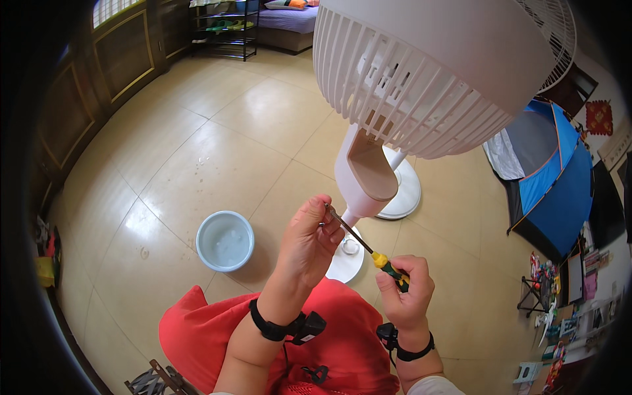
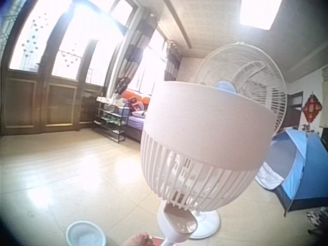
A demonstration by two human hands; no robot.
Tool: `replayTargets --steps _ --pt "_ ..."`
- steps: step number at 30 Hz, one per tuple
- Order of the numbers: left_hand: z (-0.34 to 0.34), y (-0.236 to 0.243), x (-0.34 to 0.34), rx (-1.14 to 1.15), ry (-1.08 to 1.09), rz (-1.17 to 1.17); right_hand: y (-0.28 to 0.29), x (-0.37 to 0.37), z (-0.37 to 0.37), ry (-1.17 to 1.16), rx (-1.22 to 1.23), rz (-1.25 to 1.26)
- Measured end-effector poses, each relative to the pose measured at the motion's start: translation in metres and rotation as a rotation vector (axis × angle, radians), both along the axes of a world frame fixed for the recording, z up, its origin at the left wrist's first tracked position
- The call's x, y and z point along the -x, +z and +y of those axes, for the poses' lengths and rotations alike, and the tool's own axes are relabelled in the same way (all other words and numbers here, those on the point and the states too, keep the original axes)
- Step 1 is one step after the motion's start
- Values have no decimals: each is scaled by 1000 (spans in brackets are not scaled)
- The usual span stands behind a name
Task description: The person unscrews and removes a plastic housing part from a fan motor using a screwdriver, then aligns the part and screws it back into place.
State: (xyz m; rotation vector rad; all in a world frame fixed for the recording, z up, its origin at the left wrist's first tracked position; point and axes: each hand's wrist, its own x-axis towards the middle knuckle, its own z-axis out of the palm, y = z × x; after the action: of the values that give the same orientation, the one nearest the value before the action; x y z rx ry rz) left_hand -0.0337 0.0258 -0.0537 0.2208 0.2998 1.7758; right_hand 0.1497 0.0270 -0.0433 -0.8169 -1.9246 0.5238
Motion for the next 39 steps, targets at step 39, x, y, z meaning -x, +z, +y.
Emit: replayTargets --steps 39 --pt "-9 14 3 137 178 552 -2 -6 0 223 682 391"
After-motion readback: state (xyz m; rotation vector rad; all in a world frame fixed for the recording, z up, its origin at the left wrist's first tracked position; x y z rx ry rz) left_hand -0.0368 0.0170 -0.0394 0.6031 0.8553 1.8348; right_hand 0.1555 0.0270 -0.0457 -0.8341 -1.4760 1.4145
